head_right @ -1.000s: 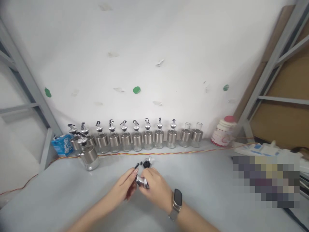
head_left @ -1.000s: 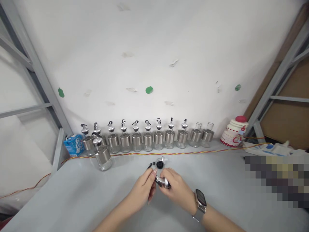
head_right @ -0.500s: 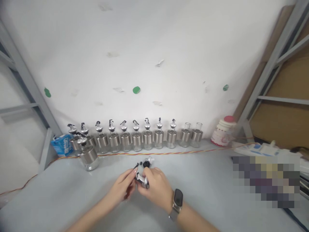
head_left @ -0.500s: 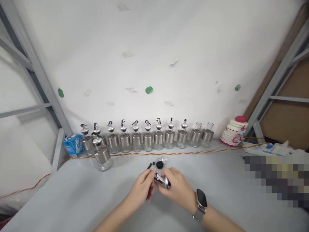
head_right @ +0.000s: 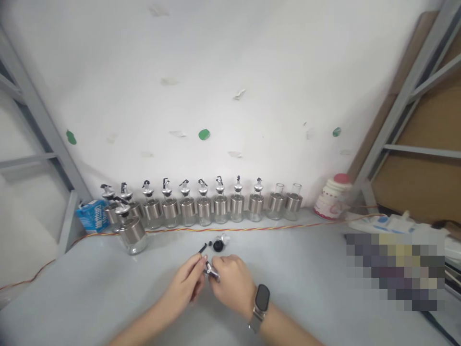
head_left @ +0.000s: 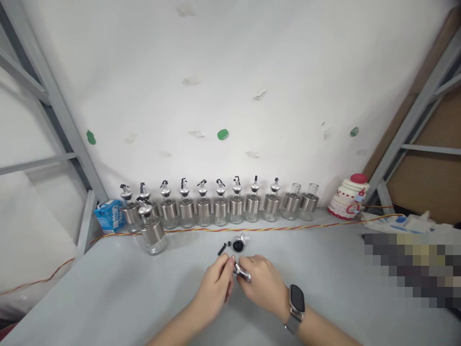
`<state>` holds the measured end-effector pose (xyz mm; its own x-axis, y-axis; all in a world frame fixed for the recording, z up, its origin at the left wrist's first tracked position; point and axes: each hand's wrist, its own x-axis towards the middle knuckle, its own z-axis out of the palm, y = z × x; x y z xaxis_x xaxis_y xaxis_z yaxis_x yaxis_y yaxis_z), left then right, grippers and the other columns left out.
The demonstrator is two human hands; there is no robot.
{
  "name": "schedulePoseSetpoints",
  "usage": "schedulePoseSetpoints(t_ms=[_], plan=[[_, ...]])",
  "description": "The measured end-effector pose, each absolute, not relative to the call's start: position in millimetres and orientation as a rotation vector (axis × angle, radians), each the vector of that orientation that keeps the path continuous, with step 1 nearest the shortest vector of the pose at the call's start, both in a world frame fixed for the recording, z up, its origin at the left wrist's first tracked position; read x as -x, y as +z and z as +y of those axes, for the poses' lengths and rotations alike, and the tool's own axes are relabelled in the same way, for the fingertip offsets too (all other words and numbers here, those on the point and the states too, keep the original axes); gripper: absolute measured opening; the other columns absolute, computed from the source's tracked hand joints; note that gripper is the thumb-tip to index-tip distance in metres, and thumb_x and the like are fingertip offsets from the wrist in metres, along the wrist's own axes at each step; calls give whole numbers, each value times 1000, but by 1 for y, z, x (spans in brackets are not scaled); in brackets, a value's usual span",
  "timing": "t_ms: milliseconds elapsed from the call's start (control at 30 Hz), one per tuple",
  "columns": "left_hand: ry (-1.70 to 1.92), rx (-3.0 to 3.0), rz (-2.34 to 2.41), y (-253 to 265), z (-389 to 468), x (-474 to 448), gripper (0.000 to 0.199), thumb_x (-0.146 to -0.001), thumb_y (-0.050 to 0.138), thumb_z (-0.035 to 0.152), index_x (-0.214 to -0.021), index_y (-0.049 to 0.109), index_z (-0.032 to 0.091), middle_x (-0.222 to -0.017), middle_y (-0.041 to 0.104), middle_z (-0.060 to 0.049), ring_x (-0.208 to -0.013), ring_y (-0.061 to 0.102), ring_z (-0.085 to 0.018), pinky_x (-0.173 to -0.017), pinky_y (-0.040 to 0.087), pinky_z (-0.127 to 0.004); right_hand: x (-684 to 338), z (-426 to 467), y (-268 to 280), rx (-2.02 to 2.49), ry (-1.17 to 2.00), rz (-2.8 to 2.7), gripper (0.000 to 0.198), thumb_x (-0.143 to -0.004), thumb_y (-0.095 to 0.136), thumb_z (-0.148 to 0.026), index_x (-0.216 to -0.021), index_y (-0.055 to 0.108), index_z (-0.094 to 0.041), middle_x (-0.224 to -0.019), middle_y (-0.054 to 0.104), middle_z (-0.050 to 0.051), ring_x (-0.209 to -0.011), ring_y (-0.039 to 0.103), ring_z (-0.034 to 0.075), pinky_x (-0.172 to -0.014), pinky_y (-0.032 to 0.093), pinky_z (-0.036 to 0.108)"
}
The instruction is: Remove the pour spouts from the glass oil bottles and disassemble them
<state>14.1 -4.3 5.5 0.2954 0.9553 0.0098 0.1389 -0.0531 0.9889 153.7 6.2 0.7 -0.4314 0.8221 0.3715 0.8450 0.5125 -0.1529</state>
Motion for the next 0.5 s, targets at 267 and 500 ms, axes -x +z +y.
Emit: schedulePoseSetpoints(t_ms=[267,500], plan=[[920,-1437,1035,5,-3,-14,38,-82,30,51,-62,38,20,-41,37,9,-33,33,-7,-34,28,-18,-153,6,-4,1339,-46,-2341,10,-69,44,-11,-68,48,-19,-61,59,1,-58,52,16,-54,29,24],[960,-1437,1092,-2,-1,-18,41,-79,34,54,-57,35,19,-37,35,9,-30,32,-6,-31,26,-17,-151,5,0,1384,-55,-2344,12,-68,43,-9,-67,50,-19,-62,60,1,-58,54,16,-54,28,24]])
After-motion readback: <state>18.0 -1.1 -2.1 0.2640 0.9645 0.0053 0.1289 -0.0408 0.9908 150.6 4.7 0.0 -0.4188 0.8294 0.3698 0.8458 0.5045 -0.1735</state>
